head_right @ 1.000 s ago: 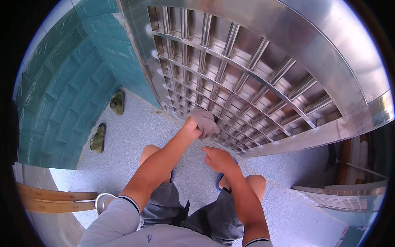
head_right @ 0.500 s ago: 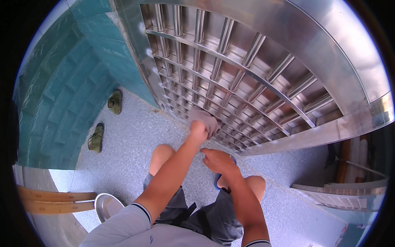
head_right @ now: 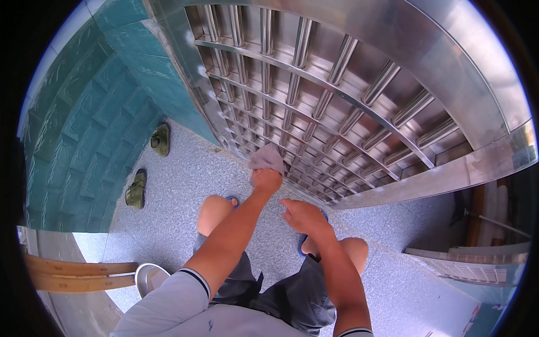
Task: Wipe the surface of a metal barred door with a cloth.
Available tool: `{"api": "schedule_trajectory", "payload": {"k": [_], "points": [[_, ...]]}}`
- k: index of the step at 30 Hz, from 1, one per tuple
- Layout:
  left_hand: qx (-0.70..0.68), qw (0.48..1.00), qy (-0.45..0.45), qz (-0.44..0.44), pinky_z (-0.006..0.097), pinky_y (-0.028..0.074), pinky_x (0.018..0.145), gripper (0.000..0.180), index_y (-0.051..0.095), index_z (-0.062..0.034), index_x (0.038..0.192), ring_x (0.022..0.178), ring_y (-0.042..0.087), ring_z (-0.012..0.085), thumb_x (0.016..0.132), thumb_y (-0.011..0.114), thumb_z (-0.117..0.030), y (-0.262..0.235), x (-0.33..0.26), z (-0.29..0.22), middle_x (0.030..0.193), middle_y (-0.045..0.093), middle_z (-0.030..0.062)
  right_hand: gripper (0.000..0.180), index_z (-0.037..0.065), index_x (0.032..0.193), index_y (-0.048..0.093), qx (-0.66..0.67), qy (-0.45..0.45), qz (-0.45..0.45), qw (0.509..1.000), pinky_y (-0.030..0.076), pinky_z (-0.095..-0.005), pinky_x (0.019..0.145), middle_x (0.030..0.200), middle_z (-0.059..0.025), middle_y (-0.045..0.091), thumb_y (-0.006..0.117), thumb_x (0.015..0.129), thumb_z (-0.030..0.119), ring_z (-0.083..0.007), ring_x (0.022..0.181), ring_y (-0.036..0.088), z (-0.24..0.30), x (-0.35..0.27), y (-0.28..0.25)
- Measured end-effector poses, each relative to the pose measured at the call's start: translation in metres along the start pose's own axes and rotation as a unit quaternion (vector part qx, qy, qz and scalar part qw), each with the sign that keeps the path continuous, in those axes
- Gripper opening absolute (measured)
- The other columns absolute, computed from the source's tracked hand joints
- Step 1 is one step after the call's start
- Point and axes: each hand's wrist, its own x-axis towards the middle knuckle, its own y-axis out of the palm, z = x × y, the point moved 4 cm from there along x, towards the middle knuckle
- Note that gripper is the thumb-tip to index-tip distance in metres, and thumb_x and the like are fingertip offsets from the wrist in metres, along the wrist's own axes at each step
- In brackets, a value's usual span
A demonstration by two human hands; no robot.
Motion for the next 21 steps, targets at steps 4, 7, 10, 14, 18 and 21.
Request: {"api": "schedule_trajectory", "payload": {"k": [4,7,10,14,18,21], "points": [[-0.031,0.999,0.000,0.039,0.038,0.046,0.067,0.021,0.069,-0.0095,0.073,0.073,0.065,0.0243,0.076,0.053,-0.021,-0.008,-0.002,-0.009,0.078,0.068,0.0088,0.038,0.011,0.118,0.053,-0.003,0.010,-0.003,1.000,0.046,-0.0395,0.073,0.090,-0.0116,0.063,0.056,0.081,0.017,-0.0297,0.085,0.060,-0.006,-0.006,0.000],[-0.030,0.999,-0.014,0.018,0.038,0.049,0.062,0.019,0.069,-0.0087,0.071,0.073,0.066,0.0258,0.074,0.055,-0.022,-0.009,-0.003,-0.010,0.076,0.067,0.0119,0.038,0.010,0.118,0.053,-0.005,-0.004,-0.014,1.000,0.047,-0.0381,0.071,0.089,-0.0113,0.063,0.056,0.081,0.017,-0.0288,0.083,0.060,-0.008,-0.008,0.000],[-0.084,0.996,-0.031,0.020,0.039,0.051,0.065,0.020,0.068,-0.0062,0.072,0.074,0.066,0.0294,0.072,0.057,-0.023,-0.017,0.002,-0.012,0.077,0.066,0.0162,0.038,0.010,0.117,0.053,-0.002,-0.009,-0.021,1.000,0.047,-0.0382,0.071,0.089,-0.0115,0.063,0.057,0.080,0.017,-0.0290,0.083,0.060,-0.010,-0.009,-0.001],[-0.177,0.978,-0.106,0.038,0.040,0.051,0.068,0.022,0.067,-0.0019,0.076,0.077,0.064,0.0340,0.069,0.059,-0.022,-0.023,0.012,-0.012,0.080,0.065,0.0199,0.037,0.010,0.117,0.053,-0.014,-0.006,-0.020,1.000,0.047,-0.0382,0.071,0.089,-0.0115,0.063,0.056,0.081,0.018,-0.0290,0.082,0.060,-0.013,-0.008,0.000],[-0.482,0.870,-0.089,-0.047,0.038,0.049,0.066,0.024,0.064,0.0029,0.083,0.074,0.064,0.0317,0.067,0.060,-0.015,-0.018,0.024,0.012,0.080,0.065,0.0195,0.036,0.010,0.116,0.054,-0.004,0.007,0.007,1.000,0.046,-0.0407,0.073,0.091,-0.0120,0.063,0.054,0.080,0.017,-0.0299,0.087,0.060,0.003,-0.001,-0.001],[-0.604,0.789,-0.107,0.038,0.035,0.048,0.064,0.024,0.063,0.0028,0.086,0.073,0.063,0.0257,0.066,0.061,-0.011,-0.014,0.029,0.023,0.079,0.065,0.0159,0.036,0.010,0.116,0.054,-0.020,-0.009,0.011,1.000,0.046,-0.0408,0.073,0.090,-0.0119,0.063,0.053,0.081,0.017,-0.0301,0.086,0.060,0.002,0.007,0.007]]}}
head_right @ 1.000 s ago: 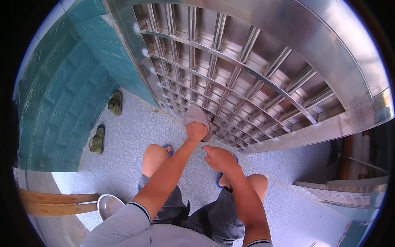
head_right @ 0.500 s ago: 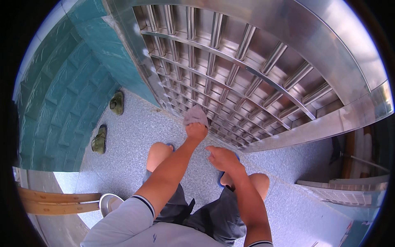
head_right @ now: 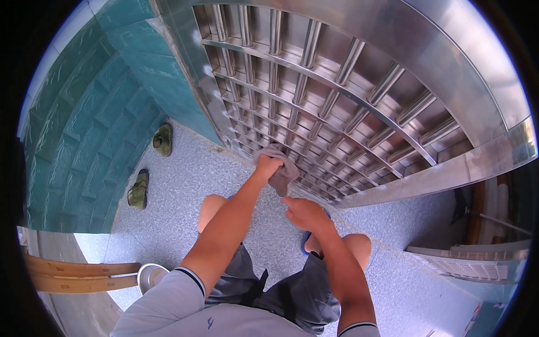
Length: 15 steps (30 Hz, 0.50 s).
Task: Wipe the surface of a metal barred door with a cloth.
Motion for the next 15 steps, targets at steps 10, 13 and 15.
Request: {"api": "schedule_trajectory", "payload": {"k": [10,13,15], "points": [[-0.028,0.975,-0.179,0.130,0.026,0.046,0.062,0.019,0.064,0.0020,0.086,0.070,0.059,0.0152,0.070,0.058,-0.005,-0.005,-0.054,0.045,0.077,0.063,0.0066,0.035,0.011,0.116,0.054,-0.002,0.008,0.027,1.000,0.046,-0.0408,0.072,0.090,-0.0104,0.064,0.053,0.081,0.017,-0.0295,0.085,0.060,0.014,0.021,0.005],[-0.137,0.975,-0.160,0.071,0.025,0.046,0.063,0.019,0.064,0.0010,0.089,0.070,0.057,0.0133,0.072,0.056,-0.006,-0.009,-0.050,0.030,0.078,0.062,0.0060,0.035,0.011,0.116,0.054,0.002,0.003,0.021,1.000,0.046,-0.0407,0.072,0.089,-0.0104,0.064,0.054,0.081,0.017,-0.0295,0.085,0.061,0.008,0.019,0.005],[-0.152,0.983,-0.091,0.039,0.024,0.045,0.063,0.020,0.063,0.0004,0.090,0.070,0.057,0.0126,0.072,0.057,-0.006,-0.010,-0.046,0.024,0.078,0.062,0.0059,0.035,0.011,0.115,0.054,0.007,0.008,0.025,1.000,0.046,-0.0407,0.072,0.089,-0.0105,0.064,0.055,0.081,0.017,-0.0294,0.084,0.061,0.005,0.018,0.006]]}}
